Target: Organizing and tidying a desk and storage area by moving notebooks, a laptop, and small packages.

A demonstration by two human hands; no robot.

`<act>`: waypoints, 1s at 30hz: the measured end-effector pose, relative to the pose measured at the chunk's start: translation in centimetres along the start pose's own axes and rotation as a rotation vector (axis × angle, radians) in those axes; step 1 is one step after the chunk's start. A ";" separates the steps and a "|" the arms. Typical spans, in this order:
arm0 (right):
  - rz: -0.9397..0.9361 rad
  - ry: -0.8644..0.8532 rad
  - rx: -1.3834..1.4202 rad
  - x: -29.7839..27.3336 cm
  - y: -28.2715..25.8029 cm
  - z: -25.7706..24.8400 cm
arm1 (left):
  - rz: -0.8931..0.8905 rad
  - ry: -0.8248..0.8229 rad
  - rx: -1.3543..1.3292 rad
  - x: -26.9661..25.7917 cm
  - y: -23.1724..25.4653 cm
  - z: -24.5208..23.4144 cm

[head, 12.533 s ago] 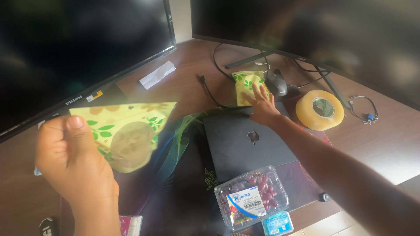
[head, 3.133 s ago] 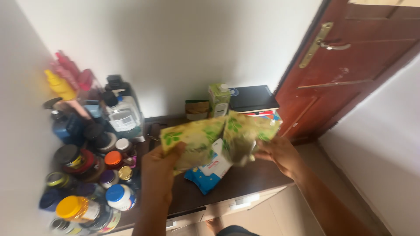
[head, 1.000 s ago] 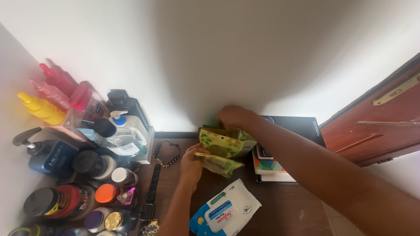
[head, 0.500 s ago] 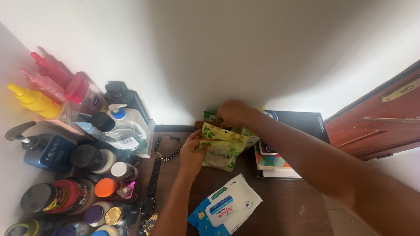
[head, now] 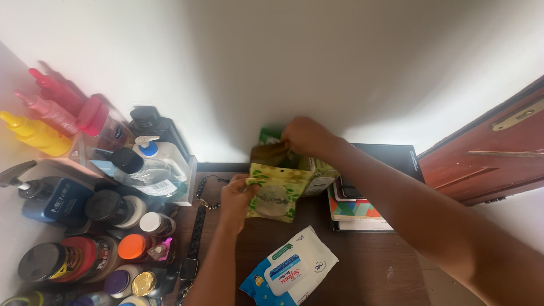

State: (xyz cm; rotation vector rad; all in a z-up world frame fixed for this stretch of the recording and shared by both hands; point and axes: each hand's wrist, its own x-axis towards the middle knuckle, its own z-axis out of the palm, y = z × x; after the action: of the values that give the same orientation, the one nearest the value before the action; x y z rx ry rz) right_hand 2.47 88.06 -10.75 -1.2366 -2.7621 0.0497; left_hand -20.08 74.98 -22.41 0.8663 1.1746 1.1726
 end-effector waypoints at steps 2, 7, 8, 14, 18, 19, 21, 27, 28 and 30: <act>0.029 0.051 0.052 -1.0 -0.7 -3.1 | 0.009 0.007 0.001 -0.2 0.4 -0.4; 0.168 0.235 0.200 -4.7 -3.1 -11.0 | 0.082 0.029 -0.140 1.1 -0.3 -1.4; 0.204 0.295 0.250 -5.8 -3.4 -12.4 | 0.083 0.048 -0.145 1.4 0.0 -1.3; 0.535 0.380 0.326 -13.0 -4.6 -18.1 | 0.097 0.031 -0.164 4.4 -0.3 -0.3; 0.654 0.439 0.340 -17.2 -5.4 -18.4 | 0.090 0.020 -0.129 6.5 -0.8 0.8; 0.657 0.441 0.340 -18.1 -5.6 -17.0 | 0.090 0.017 -0.128 6.6 -0.1 1.1; 0.590 0.340 0.534 -19.9 -6.0 -14.4 | 0.007 0.036 -0.091 6.7 1.0 1.7; 0.381 0.129 0.651 -18.5 -10.4 -12.0 | 0.002 0.021 -0.119 8.2 0.3 2.0; 0.383 0.131 0.651 -18.3 -10.4 -10.8 | 0.002 0.018 -0.117 8.0 0.2 2.2; 0.234 0.138 0.686 -17.7 -10.6 -8.4 | 0.012 0.023 -0.146 7.6 0.3 2.0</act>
State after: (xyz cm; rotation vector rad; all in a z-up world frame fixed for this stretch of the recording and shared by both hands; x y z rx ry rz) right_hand 7.29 67.69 -3.23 -1.2707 -2.1607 0.8161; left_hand -18.30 82.63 -23.43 0.7519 1.0888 1.2644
